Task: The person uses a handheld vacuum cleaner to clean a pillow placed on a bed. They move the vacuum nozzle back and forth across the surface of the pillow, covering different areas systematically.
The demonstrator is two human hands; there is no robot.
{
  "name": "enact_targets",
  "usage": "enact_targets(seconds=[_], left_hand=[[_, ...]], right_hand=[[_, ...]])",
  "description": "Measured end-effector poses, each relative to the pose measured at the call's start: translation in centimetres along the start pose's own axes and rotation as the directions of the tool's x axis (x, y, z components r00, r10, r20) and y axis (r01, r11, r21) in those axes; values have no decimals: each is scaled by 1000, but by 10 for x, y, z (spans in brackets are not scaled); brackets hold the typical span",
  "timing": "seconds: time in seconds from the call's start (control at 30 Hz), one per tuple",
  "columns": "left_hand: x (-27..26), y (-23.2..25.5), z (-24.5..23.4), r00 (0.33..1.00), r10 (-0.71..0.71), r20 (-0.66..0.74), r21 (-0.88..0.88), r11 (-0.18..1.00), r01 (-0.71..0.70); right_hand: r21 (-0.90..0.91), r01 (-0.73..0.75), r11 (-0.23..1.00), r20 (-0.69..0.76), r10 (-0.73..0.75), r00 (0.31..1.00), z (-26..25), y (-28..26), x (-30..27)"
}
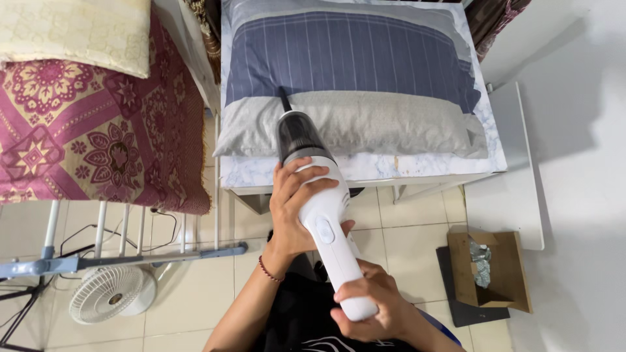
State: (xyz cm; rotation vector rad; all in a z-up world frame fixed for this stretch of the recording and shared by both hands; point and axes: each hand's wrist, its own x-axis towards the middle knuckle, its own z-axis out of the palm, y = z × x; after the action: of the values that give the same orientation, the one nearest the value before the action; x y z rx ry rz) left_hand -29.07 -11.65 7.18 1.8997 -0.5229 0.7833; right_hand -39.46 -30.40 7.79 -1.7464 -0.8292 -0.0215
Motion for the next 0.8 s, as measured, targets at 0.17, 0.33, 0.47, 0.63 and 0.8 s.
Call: enact_targets(seconds=[0.17,0.33,0.47,0.63,0.8], left_hand=[[-7,4,4,1000,-11,11,-31,999,12],[-5,-25,16,1000,5,25,-26,1000,-4],[6,-48,23,1000,24,17,-21,999,-24],[31,-76,27,999,44,9,-17,999,-44],[69,-112,25,998,68,10,-36,997,-67]], right_hand=[[66,134,989,19,-135,991,-5,10,-8],[62,70,996,32,-72,997,0,49,-9],[-72,125,989,-76,-131,988,3,73,-3],[-135,125,983,-112,-140,984,-3,98,19],[-156,144,977,-165,-170,972,-2,121,62]])
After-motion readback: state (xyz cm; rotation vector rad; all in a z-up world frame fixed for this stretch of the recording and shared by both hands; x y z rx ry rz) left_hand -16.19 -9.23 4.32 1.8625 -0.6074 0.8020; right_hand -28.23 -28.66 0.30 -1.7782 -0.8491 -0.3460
